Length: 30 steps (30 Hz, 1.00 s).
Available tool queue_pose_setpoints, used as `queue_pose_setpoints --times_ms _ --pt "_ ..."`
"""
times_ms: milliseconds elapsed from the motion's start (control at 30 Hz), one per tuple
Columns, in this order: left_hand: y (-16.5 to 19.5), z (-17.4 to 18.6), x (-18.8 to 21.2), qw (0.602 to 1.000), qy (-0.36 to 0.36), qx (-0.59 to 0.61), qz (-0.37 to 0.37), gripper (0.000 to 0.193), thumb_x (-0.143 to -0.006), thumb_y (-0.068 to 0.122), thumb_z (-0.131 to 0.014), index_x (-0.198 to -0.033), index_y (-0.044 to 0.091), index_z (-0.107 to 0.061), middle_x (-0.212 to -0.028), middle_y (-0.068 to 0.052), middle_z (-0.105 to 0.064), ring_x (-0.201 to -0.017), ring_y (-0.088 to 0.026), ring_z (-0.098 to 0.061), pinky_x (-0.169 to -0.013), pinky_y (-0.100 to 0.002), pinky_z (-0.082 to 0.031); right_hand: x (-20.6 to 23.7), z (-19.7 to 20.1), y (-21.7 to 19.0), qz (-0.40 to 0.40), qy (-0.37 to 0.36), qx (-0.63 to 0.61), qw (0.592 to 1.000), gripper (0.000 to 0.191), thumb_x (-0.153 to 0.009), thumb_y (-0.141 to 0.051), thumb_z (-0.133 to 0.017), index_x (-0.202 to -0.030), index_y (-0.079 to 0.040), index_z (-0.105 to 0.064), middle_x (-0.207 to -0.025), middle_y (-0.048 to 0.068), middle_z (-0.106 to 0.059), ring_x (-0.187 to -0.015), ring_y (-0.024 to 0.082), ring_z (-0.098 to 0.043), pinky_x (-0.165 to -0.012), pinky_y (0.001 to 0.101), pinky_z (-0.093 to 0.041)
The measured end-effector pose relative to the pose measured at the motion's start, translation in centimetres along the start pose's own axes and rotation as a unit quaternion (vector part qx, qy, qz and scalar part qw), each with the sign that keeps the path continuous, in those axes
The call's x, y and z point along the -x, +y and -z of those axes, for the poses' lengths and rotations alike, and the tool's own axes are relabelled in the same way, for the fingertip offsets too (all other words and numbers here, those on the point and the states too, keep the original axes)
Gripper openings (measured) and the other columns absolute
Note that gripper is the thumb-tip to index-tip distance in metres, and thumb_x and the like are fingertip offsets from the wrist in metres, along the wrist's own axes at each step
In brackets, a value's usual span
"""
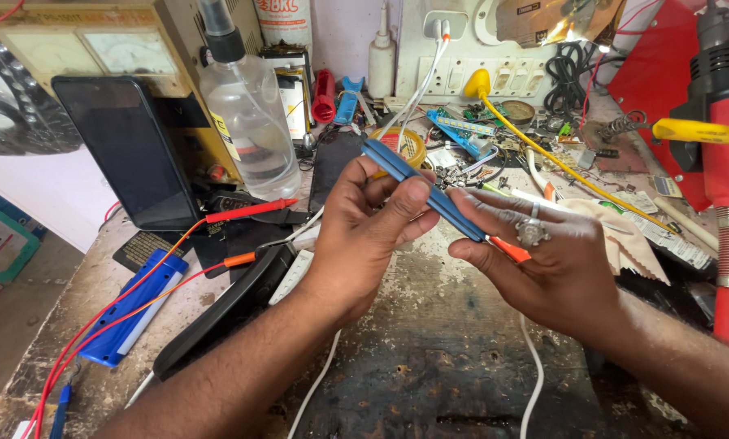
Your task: The person uses a screwdriver to remove screws from the back of a black mobile phone, then removes the battery. They connect a charging cable to a blue mobile phone, insert a battery, and press the power button to test it. Finally, they reassemble the blue phone and place it on the workbench.
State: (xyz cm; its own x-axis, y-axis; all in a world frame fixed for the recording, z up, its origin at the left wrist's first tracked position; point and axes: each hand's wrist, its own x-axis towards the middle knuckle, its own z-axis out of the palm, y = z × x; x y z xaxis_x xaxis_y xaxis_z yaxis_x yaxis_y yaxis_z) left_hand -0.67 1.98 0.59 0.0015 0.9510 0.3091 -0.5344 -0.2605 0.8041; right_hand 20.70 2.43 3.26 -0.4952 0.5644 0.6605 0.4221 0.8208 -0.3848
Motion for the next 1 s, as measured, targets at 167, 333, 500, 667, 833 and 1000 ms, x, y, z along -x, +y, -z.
queue_pose_setpoints --times_ms 167,333,500,667,833,1000 --pt "0.0 0.4 -0.4 1.0 -0.017 0.005 0.012 0.049 -0.092 0.022 -0.075 -0.132 0.006 -0.051 -0.125 -0.012 -0.068 -0.113 -0.018 -0.067 -0.099 -0.038 -0.059 -0.8 0.6 -0.5 0.04 -0.031 0.066 0.997 0.051 -0.083 -0.028 -0.082 -0.13 -0.013 -0.071 -0.125 0.011 -0.074 -0.106 0.022 -0.075 -0.086 0.0312 -0.057" --pt "-1.0 0.2 -0.2 0.996 -0.057 -0.053 -0.048 0.046 -0.093 0.009 -0.077 -0.132 0.003 -0.053 -0.121 -0.013 -0.068 -0.111 -0.017 -0.067 -0.098 -0.036 -0.057 -1.0 0.4 -0.4 0.042 -0.04 -0.013 0.998 0.053 -0.091 -0.024 -0.076 -0.141 -0.014 -0.062 -0.136 0.011 -0.071 -0.118 0.024 -0.074 -0.096 0.0362 -0.056" --pt "-1.6 -0.4 0.2 0.994 -0.061 -0.048 -0.074 0.044 -0.098 0.008 -0.075 -0.135 0.002 -0.052 -0.126 -0.013 -0.068 -0.117 -0.015 -0.065 -0.104 -0.034 -0.054 -0.9 -0.2 -0.5 0.08 -0.026 0.03 0.996 0.049 -0.094 -0.022 -0.074 -0.141 -0.019 -0.062 -0.135 0.009 -0.071 -0.124 0.027 -0.071 -0.1 0.0337 -0.057" --pt "0.0 -0.4 -0.4 0.998 -0.043 0.036 -0.002 0.05 -0.096 0.006 -0.063 -0.144 0.004 -0.049 -0.129 -0.014 -0.069 -0.117 -0.023 -0.067 -0.101 -0.041 -0.056 -1.2 -0.3 -0.7 0.151 -0.017 0.056 0.987 0.048 -0.087 -0.026 -0.077 -0.131 -0.014 -0.065 -0.136 0.02 -0.065 -0.121 0.032 -0.068 -0.102 0.035 -0.053" --pt "2.4 0.8 0.1 0.986 -0.123 0.11 -0.02 0.049 -0.098 -0.003 -0.063 -0.145 0.001 -0.052 -0.131 -0.017 -0.066 -0.124 -0.029 -0.066 -0.109 -0.045 -0.054 -2.1 0.2 0.3 -0.285 -0.051 -0.265 0.92 0.046 -0.085 -0.014 -0.075 -0.129 -0.005 -0.067 -0.109 0.004 -0.077 -0.097 0.009 -0.072 -0.084 0.0254 -0.059" --pt "4.3 1.5 -0.1 0.984 -0.164 -0.034 -0.065 0.04 -0.095 -0.008 -0.071 -0.134 0.001 -0.063 -0.128 -0.015 -0.072 -0.121 -0.022 -0.068 -0.11 -0.039 -0.056 -0.7 0.3 0.4 -0.212 -0.041 -0.21 0.954 0.033 -0.091 -0.013 -0.076 -0.122 -0.002 -0.077 -0.096 0.004 -0.078 -0.083 0.006 -0.064 -0.07 0.0236 -0.054"
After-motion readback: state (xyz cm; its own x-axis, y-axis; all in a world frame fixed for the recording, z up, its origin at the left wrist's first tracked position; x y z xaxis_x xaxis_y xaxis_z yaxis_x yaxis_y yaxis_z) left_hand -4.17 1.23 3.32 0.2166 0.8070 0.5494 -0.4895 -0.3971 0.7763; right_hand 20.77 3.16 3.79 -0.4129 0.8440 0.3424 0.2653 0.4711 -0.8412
